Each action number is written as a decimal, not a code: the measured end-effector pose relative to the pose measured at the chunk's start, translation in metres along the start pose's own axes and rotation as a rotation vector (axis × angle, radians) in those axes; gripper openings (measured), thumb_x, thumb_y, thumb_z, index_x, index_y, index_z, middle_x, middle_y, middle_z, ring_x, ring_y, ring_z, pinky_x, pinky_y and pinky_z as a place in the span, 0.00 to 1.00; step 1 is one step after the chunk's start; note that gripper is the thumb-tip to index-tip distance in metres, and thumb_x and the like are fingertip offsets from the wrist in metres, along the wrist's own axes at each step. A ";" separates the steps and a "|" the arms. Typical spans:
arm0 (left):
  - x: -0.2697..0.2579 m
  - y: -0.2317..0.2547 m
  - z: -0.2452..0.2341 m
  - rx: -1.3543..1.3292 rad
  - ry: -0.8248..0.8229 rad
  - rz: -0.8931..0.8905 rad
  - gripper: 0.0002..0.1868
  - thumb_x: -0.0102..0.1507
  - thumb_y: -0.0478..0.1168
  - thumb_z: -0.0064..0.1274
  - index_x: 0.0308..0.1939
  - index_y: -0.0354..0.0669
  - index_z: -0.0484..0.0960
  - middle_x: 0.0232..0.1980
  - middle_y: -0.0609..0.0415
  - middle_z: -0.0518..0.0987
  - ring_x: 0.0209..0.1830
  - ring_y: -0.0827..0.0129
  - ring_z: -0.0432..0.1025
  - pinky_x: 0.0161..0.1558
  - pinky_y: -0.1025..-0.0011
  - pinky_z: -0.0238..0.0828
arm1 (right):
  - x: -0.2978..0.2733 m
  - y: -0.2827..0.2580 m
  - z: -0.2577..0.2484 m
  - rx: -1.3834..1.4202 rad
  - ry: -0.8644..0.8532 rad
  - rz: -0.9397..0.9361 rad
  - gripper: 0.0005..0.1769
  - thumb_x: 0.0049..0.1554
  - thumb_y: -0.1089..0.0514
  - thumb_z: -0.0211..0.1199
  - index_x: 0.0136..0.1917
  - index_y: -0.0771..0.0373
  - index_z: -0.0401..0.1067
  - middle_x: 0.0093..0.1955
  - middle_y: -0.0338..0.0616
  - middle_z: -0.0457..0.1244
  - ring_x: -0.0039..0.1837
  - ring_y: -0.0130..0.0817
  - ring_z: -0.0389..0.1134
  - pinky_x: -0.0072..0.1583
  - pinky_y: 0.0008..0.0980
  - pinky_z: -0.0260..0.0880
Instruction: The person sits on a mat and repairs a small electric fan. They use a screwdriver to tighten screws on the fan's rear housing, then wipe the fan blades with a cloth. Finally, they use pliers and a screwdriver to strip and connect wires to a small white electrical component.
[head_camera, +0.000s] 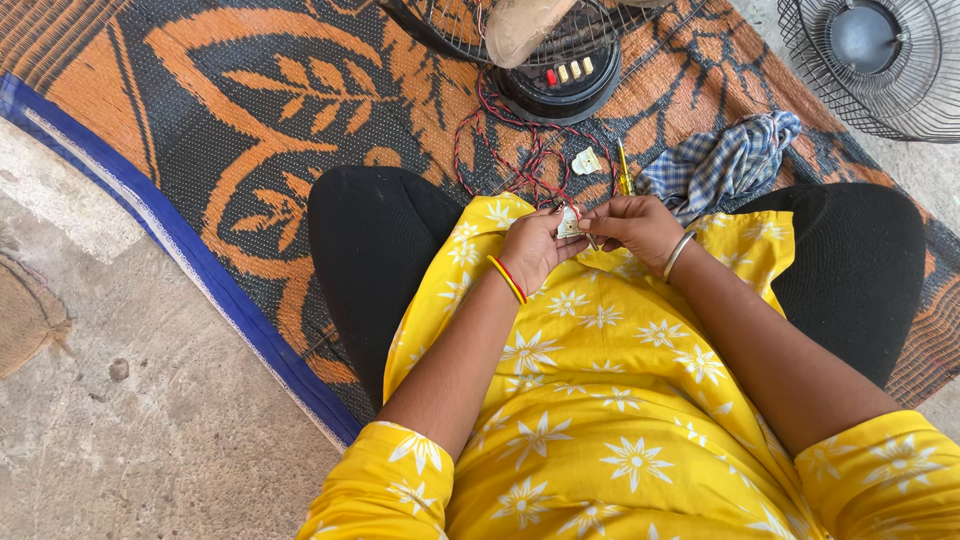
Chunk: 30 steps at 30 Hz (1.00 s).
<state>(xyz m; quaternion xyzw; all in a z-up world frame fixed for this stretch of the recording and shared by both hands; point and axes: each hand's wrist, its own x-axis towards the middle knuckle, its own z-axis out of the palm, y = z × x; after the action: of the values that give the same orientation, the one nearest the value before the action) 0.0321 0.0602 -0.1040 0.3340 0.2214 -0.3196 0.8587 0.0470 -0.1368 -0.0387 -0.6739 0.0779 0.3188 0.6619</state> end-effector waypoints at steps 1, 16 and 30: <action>-0.001 0.001 0.000 0.005 -0.008 0.000 0.16 0.73 0.41 0.38 0.57 0.36 0.75 0.52 0.46 0.79 0.50 0.59 0.76 0.58 0.58 0.75 | 0.000 0.001 0.001 -0.032 0.007 -0.012 0.10 0.55 0.57 0.71 0.47 0.65 0.80 0.40 0.37 0.71 0.38 0.22 0.67 0.43 0.24 0.67; -0.007 0.005 0.007 0.018 -0.029 0.028 0.17 0.70 0.43 0.50 0.57 0.34 0.79 0.49 0.48 0.82 0.48 0.62 0.77 0.54 0.61 0.76 | 0.008 0.014 -0.001 -0.183 0.043 -0.132 0.12 0.55 0.57 0.71 0.49 0.67 0.76 0.40 0.36 0.68 0.39 0.20 0.66 0.42 0.23 0.67; -0.015 0.010 0.015 0.005 -0.007 0.018 0.14 0.69 0.44 0.51 0.54 0.39 0.81 0.51 0.52 0.82 0.48 0.66 0.76 0.54 0.65 0.75 | 0.004 0.004 -0.001 -0.106 0.042 0.000 0.12 0.58 0.53 0.68 0.50 0.64 0.78 0.38 0.36 0.69 0.37 0.22 0.67 0.41 0.23 0.67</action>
<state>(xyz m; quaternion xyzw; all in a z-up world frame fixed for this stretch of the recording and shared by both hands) 0.0310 0.0613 -0.0802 0.3368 0.2144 -0.3137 0.8615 0.0486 -0.1365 -0.0439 -0.7145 0.0747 0.3082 0.6237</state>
